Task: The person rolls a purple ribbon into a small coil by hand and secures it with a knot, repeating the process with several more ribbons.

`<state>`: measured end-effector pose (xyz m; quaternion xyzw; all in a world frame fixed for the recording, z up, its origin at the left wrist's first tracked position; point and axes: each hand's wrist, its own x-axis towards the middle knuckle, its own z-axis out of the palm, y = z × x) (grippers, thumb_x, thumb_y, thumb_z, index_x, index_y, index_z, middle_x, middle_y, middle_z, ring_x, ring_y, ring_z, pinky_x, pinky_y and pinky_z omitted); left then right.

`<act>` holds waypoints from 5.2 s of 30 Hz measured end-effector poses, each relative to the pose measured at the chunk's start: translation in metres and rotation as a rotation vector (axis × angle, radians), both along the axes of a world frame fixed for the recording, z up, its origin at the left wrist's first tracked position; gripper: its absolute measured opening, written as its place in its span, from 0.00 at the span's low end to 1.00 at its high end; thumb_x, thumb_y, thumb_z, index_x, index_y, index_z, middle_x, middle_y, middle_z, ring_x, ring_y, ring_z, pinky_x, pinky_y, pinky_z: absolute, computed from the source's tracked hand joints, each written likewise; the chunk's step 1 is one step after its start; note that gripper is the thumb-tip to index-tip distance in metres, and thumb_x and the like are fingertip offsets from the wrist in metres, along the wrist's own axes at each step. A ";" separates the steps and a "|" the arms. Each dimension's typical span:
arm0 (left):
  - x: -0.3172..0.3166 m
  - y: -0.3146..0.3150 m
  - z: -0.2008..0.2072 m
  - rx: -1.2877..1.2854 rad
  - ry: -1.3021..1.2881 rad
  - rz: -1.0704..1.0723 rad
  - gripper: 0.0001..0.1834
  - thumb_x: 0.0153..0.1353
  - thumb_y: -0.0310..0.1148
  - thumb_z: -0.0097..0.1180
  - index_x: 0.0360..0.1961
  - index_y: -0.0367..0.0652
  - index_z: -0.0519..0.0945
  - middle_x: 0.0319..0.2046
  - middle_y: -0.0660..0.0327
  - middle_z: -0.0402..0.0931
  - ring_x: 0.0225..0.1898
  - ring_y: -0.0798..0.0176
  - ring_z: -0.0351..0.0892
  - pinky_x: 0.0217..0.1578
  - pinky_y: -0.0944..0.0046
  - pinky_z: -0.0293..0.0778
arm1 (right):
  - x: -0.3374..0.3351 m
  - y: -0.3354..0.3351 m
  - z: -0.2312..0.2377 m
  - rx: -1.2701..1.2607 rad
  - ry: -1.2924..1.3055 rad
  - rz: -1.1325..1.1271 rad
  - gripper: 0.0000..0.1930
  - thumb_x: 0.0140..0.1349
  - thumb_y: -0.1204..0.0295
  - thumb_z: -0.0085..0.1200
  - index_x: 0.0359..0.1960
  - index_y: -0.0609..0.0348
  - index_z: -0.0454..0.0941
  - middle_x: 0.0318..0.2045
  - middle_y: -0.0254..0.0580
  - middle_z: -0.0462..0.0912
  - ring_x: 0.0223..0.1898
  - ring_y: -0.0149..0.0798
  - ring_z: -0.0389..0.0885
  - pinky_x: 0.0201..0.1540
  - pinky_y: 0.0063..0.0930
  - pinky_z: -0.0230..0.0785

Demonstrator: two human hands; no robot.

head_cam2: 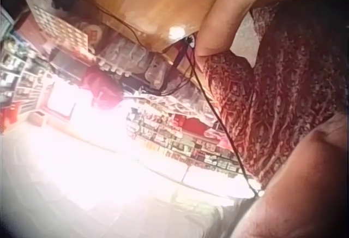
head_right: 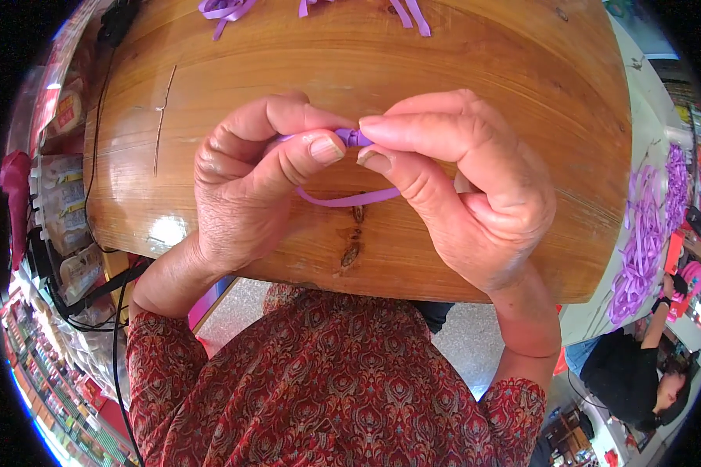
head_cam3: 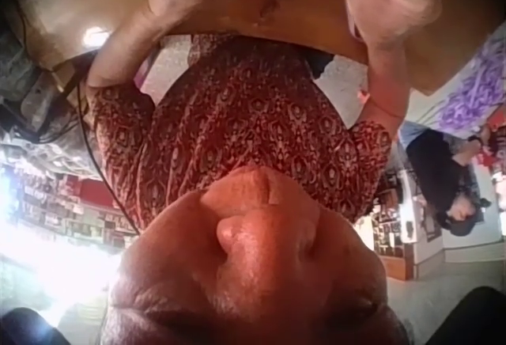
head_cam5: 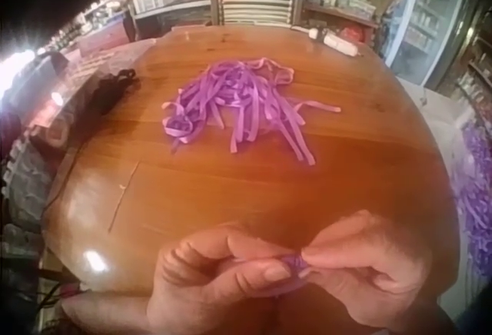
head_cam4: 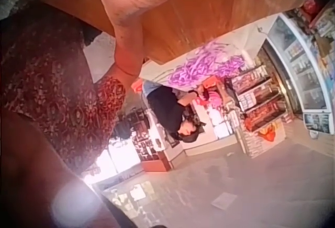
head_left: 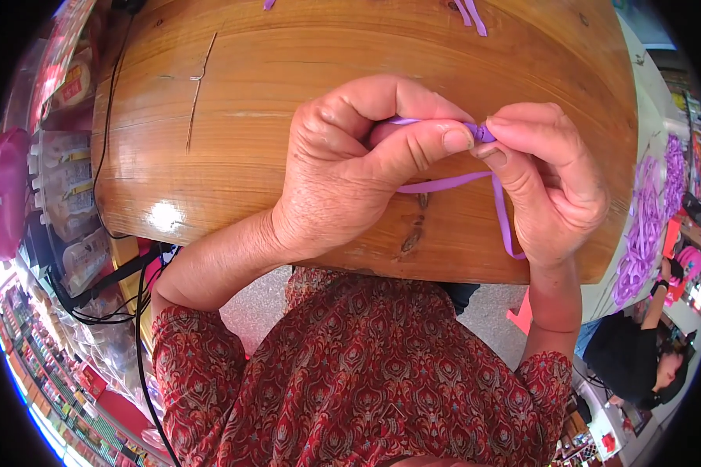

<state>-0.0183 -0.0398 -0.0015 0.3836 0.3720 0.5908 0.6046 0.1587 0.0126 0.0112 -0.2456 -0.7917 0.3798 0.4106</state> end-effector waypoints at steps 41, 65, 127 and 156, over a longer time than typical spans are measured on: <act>0.008 0.004 0.002 -0.197 -0.066 0.034 0.03 0.59 0.26 0.56 0.34 0.39 0.79 0.25 0.68 0.75 0.22 0.80 0.62 0.22 0.78 0.58 | -0.002 0.005 -0.010 -0.257 0.140 0.040 0.10 0.55 0.88 0.52 0.39 0.70 0.73 0.36 0.45 0.75 0.36 0.32 0.76 0.41 0.20 0.73; 0.004 0.001 0.004 -0.084 0.108 0.034 0.04 0.57 0.22 0.57 0.34 0.38 0.79 0.30 0.65 0.78 0.31 0.76 0.73 0.33 0.75 0.71 | -0.001 0.003 0.000 0.076 -0.049 -0.063 0.11 0.49 0.87 0.59 0.35 0.66 0.78 0.33 0.46 0.78 0.33 0.33 0.76 0.35 0.19 0.69; 0.006 0.003 0.011 0.014 0.386 0.000 0.05 0.60 0.24 0.54 0.37 0.40 0.79 0.27 0.69 0.72 0.28 0.78 0.69 0.29 0.77 0.65 | 0.006 0.008 0.003 0.180 -0.063 -0.070 0.12 0.48 0.86 0.60 0.36 0.67 0.78 0.32 0.47 0.78 0.32 0.34 0.76 0.33 0.20 0.69; 0.002 0.009 0.007 0.393 0.605 -0.042 0.06 0.53 0.22 0.60 0.33 0.38 0.80 0.20 0.62 0.72 0.22 0.69 0.70 0.24 0.71 0.64 | 0.010 0.003 0.008 0.195 0.015 0.075 0.10 0.50 0.84 0.58 0.36 0.70 0.75 0.29 0.49 0.75 0.25 0.37 0.72 0.26 0.27 0.65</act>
